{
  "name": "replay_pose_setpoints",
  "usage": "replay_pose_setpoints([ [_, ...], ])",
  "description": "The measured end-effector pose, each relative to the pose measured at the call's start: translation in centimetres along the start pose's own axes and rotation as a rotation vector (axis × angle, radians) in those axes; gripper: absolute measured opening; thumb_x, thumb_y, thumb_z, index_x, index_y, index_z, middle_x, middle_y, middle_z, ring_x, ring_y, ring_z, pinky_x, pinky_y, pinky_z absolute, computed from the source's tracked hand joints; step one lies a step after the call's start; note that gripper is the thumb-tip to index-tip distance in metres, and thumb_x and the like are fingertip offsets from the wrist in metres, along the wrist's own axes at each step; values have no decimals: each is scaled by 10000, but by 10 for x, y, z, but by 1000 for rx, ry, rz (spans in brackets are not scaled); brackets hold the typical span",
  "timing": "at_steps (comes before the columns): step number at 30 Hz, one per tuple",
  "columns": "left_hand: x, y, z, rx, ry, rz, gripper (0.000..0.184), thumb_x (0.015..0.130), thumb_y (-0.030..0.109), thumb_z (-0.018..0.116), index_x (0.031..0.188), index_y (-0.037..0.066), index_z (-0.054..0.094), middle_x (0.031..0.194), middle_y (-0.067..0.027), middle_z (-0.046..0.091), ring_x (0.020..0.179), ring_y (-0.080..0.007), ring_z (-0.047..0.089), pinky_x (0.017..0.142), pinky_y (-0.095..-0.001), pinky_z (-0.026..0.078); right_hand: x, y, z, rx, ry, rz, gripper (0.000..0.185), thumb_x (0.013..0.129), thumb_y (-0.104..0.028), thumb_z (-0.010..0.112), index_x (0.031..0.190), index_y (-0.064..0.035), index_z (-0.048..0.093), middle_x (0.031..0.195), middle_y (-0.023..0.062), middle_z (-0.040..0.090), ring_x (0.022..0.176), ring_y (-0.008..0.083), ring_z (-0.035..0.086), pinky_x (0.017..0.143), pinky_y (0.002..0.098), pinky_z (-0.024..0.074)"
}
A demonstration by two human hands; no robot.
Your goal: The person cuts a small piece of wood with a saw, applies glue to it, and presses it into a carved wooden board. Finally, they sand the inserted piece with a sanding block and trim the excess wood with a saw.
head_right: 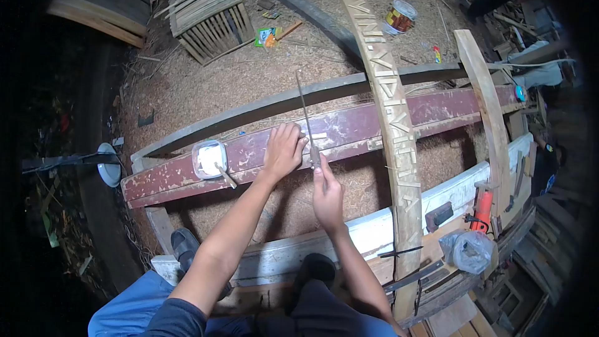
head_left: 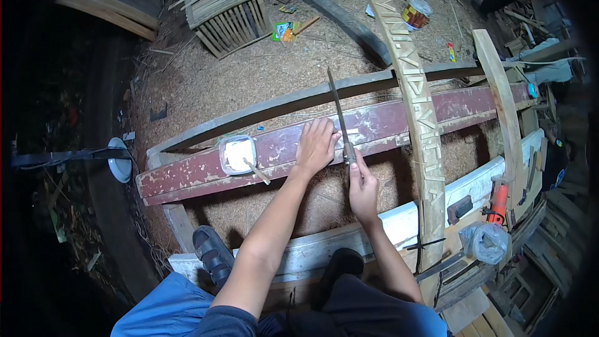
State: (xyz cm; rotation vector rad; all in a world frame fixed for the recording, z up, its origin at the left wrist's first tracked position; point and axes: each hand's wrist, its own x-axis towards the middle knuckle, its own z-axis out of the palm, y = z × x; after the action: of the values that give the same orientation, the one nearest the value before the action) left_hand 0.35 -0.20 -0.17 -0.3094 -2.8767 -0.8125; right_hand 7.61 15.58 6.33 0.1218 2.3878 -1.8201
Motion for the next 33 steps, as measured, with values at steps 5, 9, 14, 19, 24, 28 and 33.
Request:
replay_pose_setpoints([
  [5,-1,1,5,-20,21,40,206,984,228,608,1025,27,585,1056,-148,581,1036,-336,542,885,-462,413,-18,8,7,39,8,111,468,1107,-190,477,1486,85,490,1377,327,620,1321,359,611,1088,408,458],
  [9,2,-1,5,-34,108,10,219,989,253,617,992,41,564,1010,-153,556,1008,-357,541,866,-461,403,-59,7,-11,-13,15,54,446,1101,-175,472,1473,66,518,1344,310,648,1259,345,661,1022,391,506],
  [14,2,0,4,-11,114,15,209,995,243,610,998,38,566,1032,-149,558,1019,-353,539,878,-461,402,-86,17,-42,-127,36,5,426,1090,-163,501,1463,35,558,991,190,732,834,123,634,790,307,525],
  [19,2,1,3,-19,100,34,203,1004,230,598,1001,29,570,1035,-150,557,1028,-355,534,891,-463,406,-83,-19,-69,-153,8,145,438,1081,-164,535,1474,28,548,860,94,679,767,79,552,712,267,495],
  [24,2,1,1,10,95,23,207,1003,228,599,995,23,571,1027,-156,557,1024,-358,532,889,-462,409,-48,-24,-59,-131,68,-35,438,1059,-142,571,1451,54,559,980,143,716,842,88,574,779,266,503],
  [28,2,0,2,22,99,34,225,1000,234,603,1005,11,573,1035,-161,556,1022,-365,529,889,-467,413,-21,-29,-42,-111,9,-67,427,1051,-128,579,1437,54,572,915,158,710,797,100,598,743,293,517],
  [33,3,-3,4,29,115,58,234,1003,240,598,1005,7,575,1053,-166,559,1011,-365,528,894,-471,415,10,-4,-18,-91,15,-174,427,1053,-145,555,1430,54,579,801,133,658,708,82,556,670,285,504],
])
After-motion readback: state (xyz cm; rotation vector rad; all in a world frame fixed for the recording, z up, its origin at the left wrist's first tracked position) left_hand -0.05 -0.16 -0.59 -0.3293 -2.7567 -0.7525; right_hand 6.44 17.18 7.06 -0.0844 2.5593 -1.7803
